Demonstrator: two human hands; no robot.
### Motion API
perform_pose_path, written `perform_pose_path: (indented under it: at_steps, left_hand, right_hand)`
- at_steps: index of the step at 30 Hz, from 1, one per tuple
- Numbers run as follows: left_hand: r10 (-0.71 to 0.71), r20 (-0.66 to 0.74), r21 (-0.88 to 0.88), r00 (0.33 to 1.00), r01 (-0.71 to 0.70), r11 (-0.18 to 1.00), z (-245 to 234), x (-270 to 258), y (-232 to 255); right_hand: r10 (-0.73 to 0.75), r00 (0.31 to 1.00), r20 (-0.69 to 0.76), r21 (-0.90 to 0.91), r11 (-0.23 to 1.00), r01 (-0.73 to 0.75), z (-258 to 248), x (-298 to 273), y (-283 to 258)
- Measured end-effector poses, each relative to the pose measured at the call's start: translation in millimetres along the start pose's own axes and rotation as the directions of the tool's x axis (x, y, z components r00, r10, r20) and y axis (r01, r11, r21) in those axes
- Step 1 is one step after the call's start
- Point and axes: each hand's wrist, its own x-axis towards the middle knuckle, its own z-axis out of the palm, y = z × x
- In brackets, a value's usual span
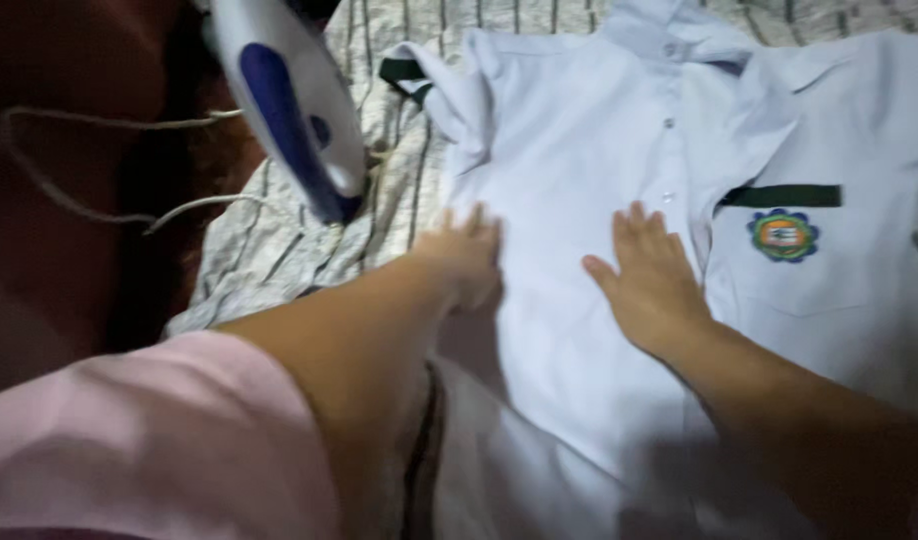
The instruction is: The person irons a white short-sleeved shirt laid on a striped cloth. They use a blue and white iron to smooth the front, collar, and sleeves, adjusting the shirt with their left hand as needed.
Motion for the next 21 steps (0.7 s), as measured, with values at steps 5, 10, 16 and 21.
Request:
perform_pose_path:
  at_steps: [5, 10, 16, 21]
  left_hand:
    - [-0.154, 0.007, -0.08, 0.988, 0.154, 0.985, 0, 1, -12]
    - [-0.045, -0.025, 0.137, 0.999, 0.048, 0.989, 2, -7, -10]
    - [-0.132, 0.0, 0.26, 0.991, 0.127, 0.957, -15, -26, -9]
    - [-0.101, 0.082, 0.278, 0.992, 0.075, 0.958, -41, -50, -36]
  right_hand:
    - [0.135, 0.981, -0.139, 0.077, 0.989, -0.125, -30, 4, 14]
    - [0.263, 0.962, -0.078, 0.086, 0.963, -0.256, -40, -4, 15]
    - [0.185, 0.98, -0.078, 0.007, 0.983, -0.185, -39, -6, 16]
    - [0.055, 0.984, -0.168, 0.153, 0.988, -0.029, -59, 6, -11]
